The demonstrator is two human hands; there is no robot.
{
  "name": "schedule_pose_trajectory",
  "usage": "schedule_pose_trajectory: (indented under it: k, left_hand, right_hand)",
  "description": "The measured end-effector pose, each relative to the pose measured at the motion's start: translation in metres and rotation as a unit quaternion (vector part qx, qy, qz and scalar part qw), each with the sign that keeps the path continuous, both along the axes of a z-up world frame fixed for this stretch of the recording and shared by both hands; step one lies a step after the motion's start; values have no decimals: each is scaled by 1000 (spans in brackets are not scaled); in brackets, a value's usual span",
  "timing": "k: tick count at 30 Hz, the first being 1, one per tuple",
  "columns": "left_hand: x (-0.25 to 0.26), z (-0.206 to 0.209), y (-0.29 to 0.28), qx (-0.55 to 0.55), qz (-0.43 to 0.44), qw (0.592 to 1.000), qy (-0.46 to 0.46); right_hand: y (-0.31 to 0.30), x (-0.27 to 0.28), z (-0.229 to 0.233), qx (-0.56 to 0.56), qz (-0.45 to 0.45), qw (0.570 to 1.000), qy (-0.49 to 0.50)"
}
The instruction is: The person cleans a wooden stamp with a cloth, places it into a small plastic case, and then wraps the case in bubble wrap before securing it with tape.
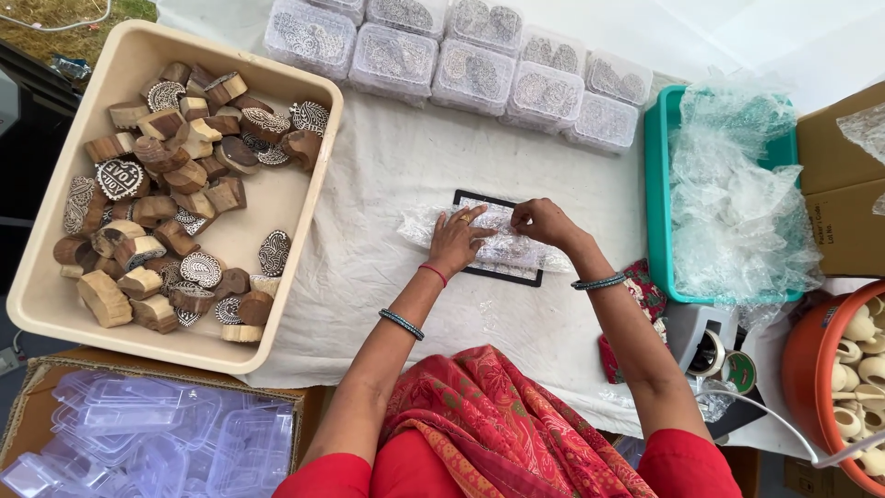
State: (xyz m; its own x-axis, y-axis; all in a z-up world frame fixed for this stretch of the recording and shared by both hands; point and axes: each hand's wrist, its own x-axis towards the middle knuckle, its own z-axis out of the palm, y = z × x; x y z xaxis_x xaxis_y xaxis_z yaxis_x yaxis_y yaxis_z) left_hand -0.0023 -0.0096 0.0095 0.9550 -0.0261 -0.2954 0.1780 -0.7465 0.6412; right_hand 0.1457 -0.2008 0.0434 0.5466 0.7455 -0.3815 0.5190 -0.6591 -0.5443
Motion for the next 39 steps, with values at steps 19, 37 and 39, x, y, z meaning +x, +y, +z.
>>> schedule_pose_trajectory:
  k: [19, 37, 39]
  left_hand:
    - [2, -6, 0, 0, -3, 1000, -3]
    - [2, -2, -1, 12, -5, 1000, 7]
    - [2, -1, -1, 10, -3, 1000, 9]
  right_hand:
    - [-23, -29, -4, -51, -94, 993, -41]
    - [-7, -52, 17, -8, -82, 990, -118]
    - [-4, -55, 24, -5, -66, 988, -138]
